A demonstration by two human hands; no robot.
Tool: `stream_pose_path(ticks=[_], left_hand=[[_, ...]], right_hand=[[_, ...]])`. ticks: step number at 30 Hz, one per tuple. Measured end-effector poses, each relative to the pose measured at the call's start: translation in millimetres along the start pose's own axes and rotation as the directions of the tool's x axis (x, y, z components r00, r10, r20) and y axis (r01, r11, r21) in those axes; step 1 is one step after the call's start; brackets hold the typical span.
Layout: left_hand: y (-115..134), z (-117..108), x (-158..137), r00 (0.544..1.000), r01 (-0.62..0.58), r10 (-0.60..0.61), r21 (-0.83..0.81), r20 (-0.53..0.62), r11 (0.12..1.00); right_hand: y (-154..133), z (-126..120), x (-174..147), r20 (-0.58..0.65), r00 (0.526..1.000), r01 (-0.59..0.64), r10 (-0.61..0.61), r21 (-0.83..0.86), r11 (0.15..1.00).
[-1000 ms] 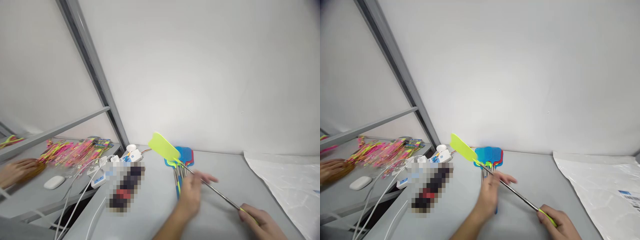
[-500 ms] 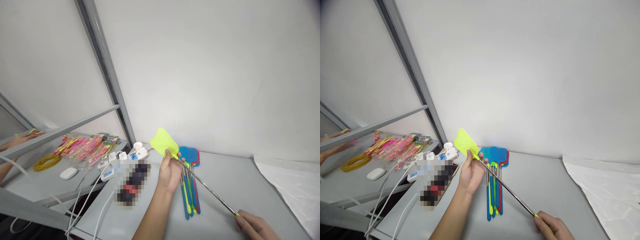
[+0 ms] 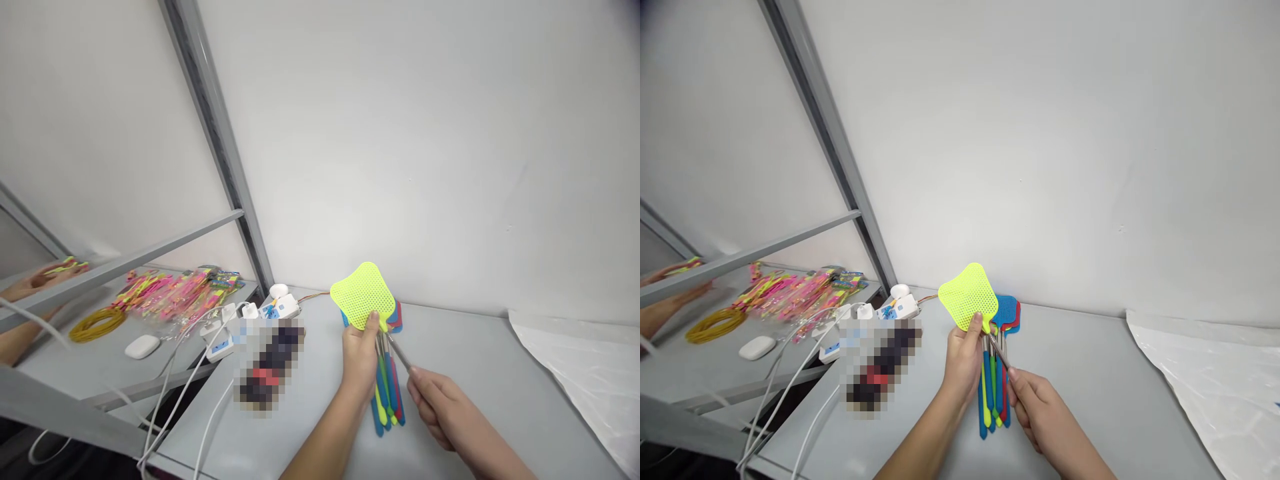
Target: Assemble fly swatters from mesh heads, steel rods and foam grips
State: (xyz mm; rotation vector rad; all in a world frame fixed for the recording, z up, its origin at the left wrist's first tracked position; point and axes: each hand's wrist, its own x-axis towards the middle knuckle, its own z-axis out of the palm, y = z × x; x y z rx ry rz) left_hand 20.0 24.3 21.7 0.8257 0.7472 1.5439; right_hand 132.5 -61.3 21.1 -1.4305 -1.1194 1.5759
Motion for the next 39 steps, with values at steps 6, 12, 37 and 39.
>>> stream_pose_path(ticks=[6,12,37,39], left_hand=[[4.7,-17.7,13.7,0.999,-0.026,0.032,0.145,-0.041,0.989],[2.0,-27.0,18.5,0.997,-0.081,0.07,0.38,0.042,0.921],[-2.8,-48.0,29.6,0.979,-0.204,0.142,0.759,0.147,0.619],[1.8,-53.3,21.4,0.98,-0.197,0.145,0.762,0.136,0.618]], right_hand=[[-8.6,8.1,13.7,0.003,0.992,0.128,-0.129,-0.155,0.98],[-0.6,22.9,17.3,-0.036,0.941,0.184,-0.336,-0.781,0.597],[-19.2,12.5,69.2,-0.086,0.952,-0.011,-0.293,-0.969,0.248],[-15.5,1.0,57.1,-0.074,0.956,0.003,-0.283,-0.965,0.262]])
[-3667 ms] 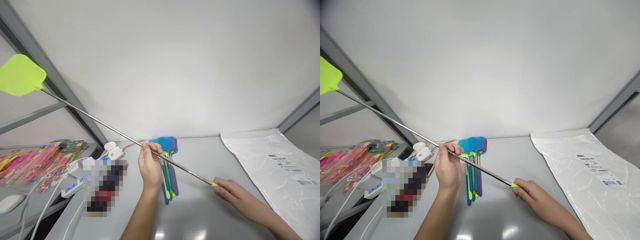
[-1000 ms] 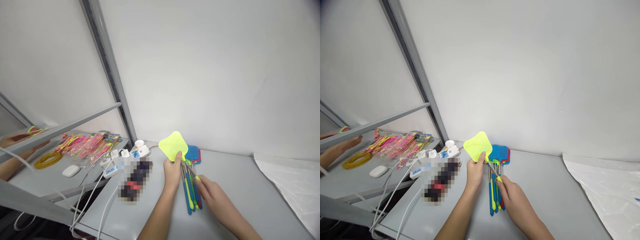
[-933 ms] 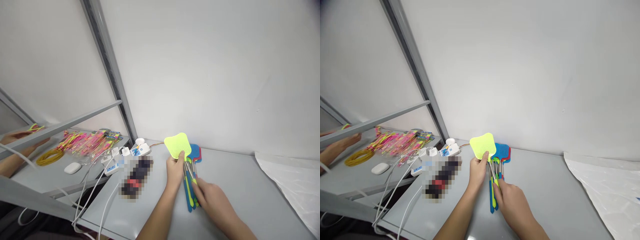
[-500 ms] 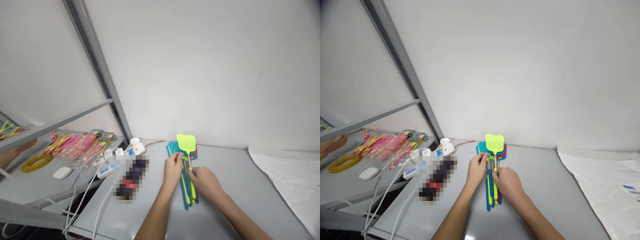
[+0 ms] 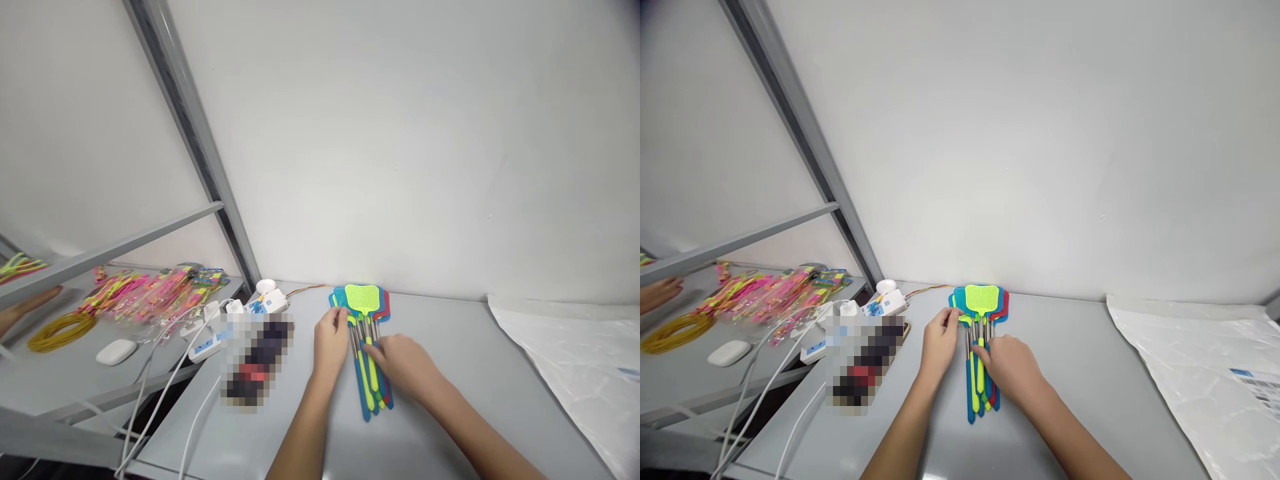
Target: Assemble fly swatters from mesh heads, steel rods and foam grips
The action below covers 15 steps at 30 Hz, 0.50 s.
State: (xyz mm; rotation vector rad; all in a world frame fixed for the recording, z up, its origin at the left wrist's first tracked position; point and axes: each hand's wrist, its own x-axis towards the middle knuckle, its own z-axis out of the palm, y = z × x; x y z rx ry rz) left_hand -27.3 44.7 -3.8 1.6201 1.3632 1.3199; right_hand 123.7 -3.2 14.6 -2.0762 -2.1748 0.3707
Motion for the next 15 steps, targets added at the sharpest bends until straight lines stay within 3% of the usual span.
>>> stream_pose_path(ticks=[2,4,7,11,15], left_hand=[[-3.3,-10.7,-14.2,1.0,-0.013,0.012,0.043,0.008,0.999],[-11.1,-22.2,-32.1,0.993,-0.108,0.093,0.242,0.072,0.964],[-27.7,-33.8,-56.8,0.976,-0.189,0.098,0.543,0.192,0.818],[-45.0,-35.5,-71.5,0.947,-0.249,0.009,0.717,0.321,0.651],[-47.7,-33.8,-70.6,0.936,-0.267,-0.02,0.749,0.35,0.607]], right_hand=[[20.0,3.7,-14.5,0.0,1.0,-0.009,0.009,0.038,0.999],[44.8,16.5,-29.1,-0.063,0.997,-0.036,0.043,0.099,0.994],[77.6,46.6,-45.8,-0.233,0.97,-0.078,0.07,-0.027,0.997],[92.8,72.7,-54.2,-0.131,0.986,-0.112,0.101,-0.075,0.991],[88.6,70.4,-54.5,-0.104,0.988,-0.124,0.116,-0.071,0.99]])
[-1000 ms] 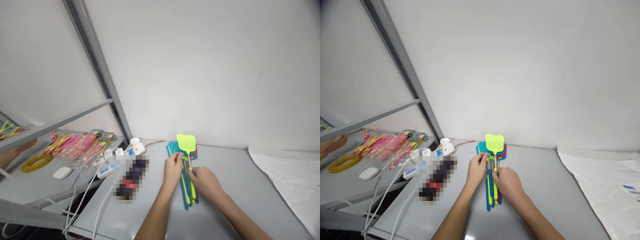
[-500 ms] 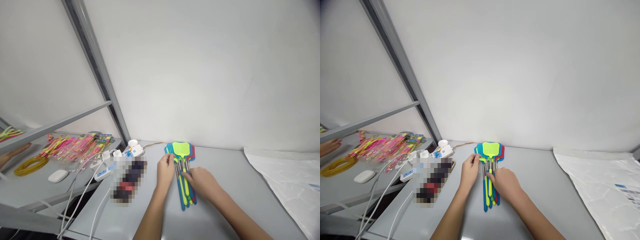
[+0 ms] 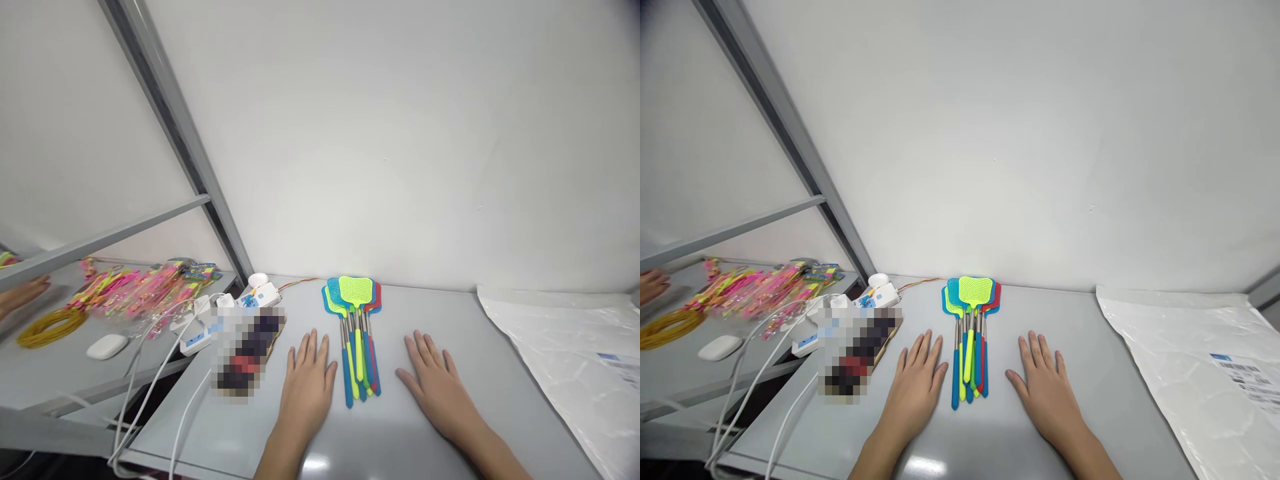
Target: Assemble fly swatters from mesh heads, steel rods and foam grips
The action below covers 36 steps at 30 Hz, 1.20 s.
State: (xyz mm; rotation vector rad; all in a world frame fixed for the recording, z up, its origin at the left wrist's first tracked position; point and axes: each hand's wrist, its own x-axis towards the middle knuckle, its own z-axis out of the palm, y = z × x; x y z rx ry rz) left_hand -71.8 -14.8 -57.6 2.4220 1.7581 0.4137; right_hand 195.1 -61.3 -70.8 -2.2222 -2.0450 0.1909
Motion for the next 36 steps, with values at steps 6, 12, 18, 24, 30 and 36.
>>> stream_pose_path(ticks=[6,12,18,24,30,36], left_hand=[[-0.4,-6.2,-2.8,1.0,-0.006,0.007,-0.05,0.014,0.999],[9.8,-7.7,0.0,0.997,-0.002,0.02,-0.239,0.072,0.971],[36.4,-1.4,19.1,0.988,-0.04,0.091,-0.372,0.121,0.928],[49.8,3.6,28.2,0.984,-0.077,0.13,-0.36,0.124,0.93],[55.0,5.9,31.8,0.971,-0.083,0.134,-0.248,0.198,0.965],[45.4,2.8,17.6,0.979,-0.086,0.117,-0.187,0.164,0.979]], right_hand=[[1.3,-1.6,-1.1,-0.026,1.0,0.014,-0.013,0.006,1.0],[-9.7,-2.3,-1.0,-0.025,0.998,0.058,-0.055,0.135,0.989],[-45.7,-7.9,9.8,0.035,0.975,0.202,-0.219,0.269,0.942],[-54.1,-2.3,12.6,0.035,0.964,0.246,-0.265,0.271,0.931],[-51.4,-0.6,11.0,0.023,0.966,0.243,-0.256,0.248,0.938],[-37.6,-4.4,1.1,0.04,0.988,0.144,-0.15,0.134,0.98]])
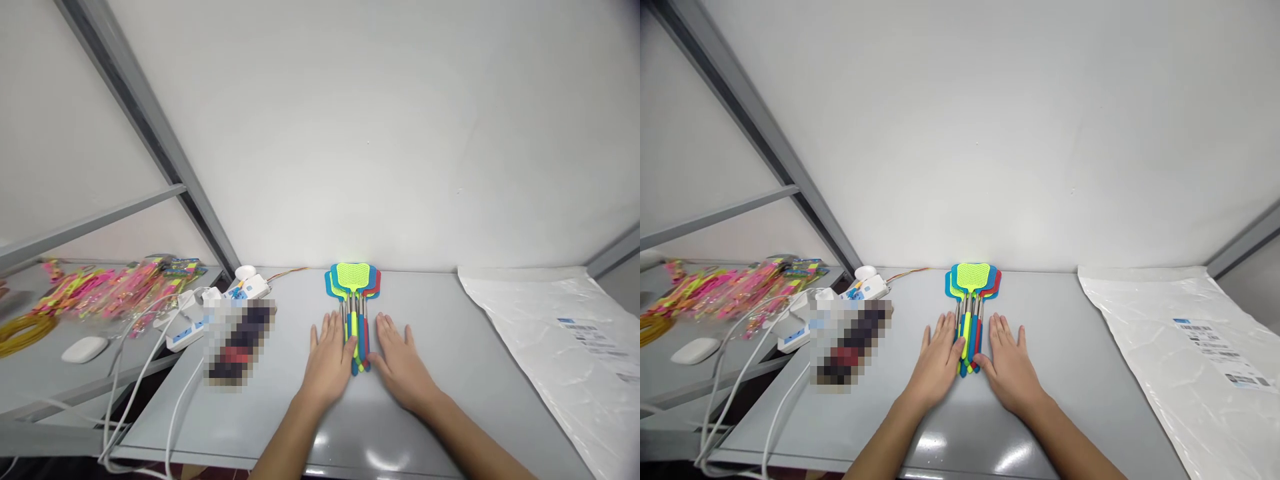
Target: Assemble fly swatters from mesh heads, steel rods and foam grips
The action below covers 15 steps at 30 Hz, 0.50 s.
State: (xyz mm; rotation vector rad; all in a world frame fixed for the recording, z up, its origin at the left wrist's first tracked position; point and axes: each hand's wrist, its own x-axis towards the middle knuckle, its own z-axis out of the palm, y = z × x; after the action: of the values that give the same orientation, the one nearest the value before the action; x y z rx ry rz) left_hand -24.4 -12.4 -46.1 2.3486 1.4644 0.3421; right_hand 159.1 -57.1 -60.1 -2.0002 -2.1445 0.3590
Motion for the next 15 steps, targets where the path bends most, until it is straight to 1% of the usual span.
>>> stream_pose_path(ticks=[3,5,9,15], left_hand=[[-11.1,-0.9,-16.4,0.997,0.073,-0.068,0.117,-0.043,0.991],[-18.2,-0.9,-26.3,0.994,0.098,-0.087,0.186,-0.067,0.978],[-22.2,-0.8,-36.0,0.994,0.092,-0.075,0.232,-0.082,0.968],[-10.9,-6.7,-36.7,0.994,0.099,-0.086,0.234,-0.065,0.967]], right_hand=[[11.2,-1.7,-13.8,-0.019,0.994,-0.11,0.109,-0.067,0.992],[16.2,-1.9,-22.3,-0.041,0.987,-0.159,0.156,-0.095,0.983],[17.9,-1.8,-30.4,-0.068,0.984,-0.174,0.167,-0.12,0.977],[16.7,-1.3,-31.0,-0.066,0.987,-0.153,0.144,-0.163,0.975]])
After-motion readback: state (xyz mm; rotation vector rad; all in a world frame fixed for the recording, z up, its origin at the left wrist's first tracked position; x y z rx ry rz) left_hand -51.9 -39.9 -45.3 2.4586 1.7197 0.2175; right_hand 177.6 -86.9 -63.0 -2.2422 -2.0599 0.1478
